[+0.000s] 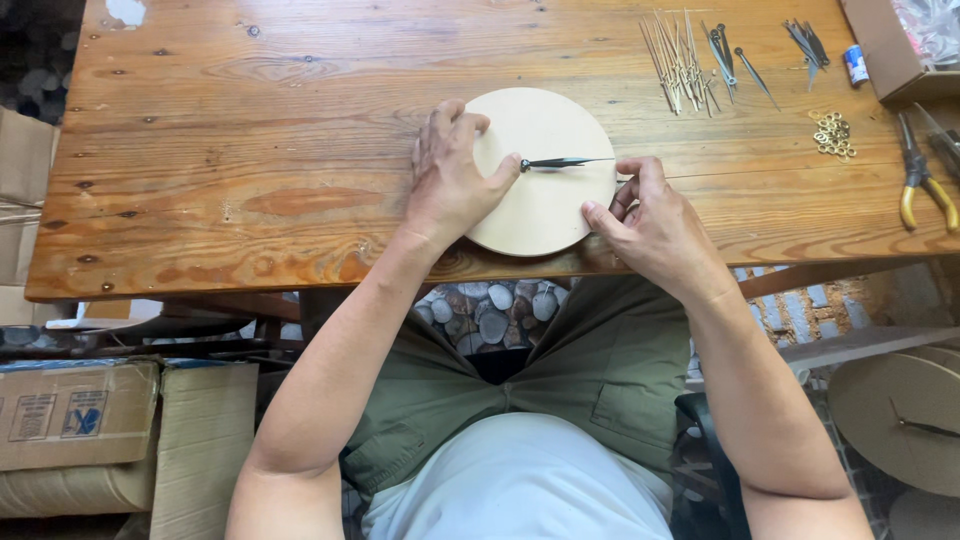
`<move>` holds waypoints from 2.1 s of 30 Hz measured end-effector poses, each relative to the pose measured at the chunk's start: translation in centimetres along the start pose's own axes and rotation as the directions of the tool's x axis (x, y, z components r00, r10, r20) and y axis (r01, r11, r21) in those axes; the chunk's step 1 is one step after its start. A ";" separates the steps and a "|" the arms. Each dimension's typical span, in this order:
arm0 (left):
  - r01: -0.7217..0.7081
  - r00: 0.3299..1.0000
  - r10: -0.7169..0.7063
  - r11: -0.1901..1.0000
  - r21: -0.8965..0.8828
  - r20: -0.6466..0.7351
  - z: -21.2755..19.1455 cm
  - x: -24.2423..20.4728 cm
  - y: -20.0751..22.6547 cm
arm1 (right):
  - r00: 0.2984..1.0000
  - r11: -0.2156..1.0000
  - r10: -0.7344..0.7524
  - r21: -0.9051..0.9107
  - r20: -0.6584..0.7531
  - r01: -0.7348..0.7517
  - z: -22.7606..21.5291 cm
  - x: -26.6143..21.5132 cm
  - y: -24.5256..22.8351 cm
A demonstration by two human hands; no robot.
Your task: The person attaches a red second hand to the center of a round wooden clock face. They carefully align the hand with the central mechanism and press it down to secure it in place.
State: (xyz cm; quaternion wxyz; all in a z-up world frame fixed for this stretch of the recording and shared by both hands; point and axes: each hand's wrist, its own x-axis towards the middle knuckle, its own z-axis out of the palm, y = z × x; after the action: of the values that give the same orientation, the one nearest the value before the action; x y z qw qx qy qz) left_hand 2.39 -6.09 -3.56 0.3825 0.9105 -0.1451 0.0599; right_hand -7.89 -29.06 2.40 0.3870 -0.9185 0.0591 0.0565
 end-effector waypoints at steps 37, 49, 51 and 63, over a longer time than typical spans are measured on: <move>-0.055 0.998 0.054 0.997 -0.055 -0.027 -0.4 -1.2 0.1 | 0.998 0.999 0.047 -0.002 -0.034 -0.047 0.4 -0.2 -0.1; -0.429 0.897 0.438 0.894 0.128 -0.055 1.1 -1.3 0.4 | 0.996 0.986 -0.078 0.145 -0.044 0.084 0.5 0.3 2.1; -0.420 0.902 0.429 0.896 0.142 -0.040 0.8 -1.4 0.9 | 0.994 0.981 -0.099 0.163 -0.054 0.107 0.6 0.3 2.3; -0.440 0.891 0.444 0.896 0.054 -0.095 -3.6 -2.5 1.4 | 0.977 0.912 -0.115 0.371 -0.182 0.177 -0.2 0.2 4.7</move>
State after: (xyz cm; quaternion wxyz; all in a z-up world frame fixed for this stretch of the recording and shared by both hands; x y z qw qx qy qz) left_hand -0.38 -3.92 -0.60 0.3518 0.8551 -0.3270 0.1953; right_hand -8.35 -32.48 -0.78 0.5573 -0.8278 0.0302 -0.0574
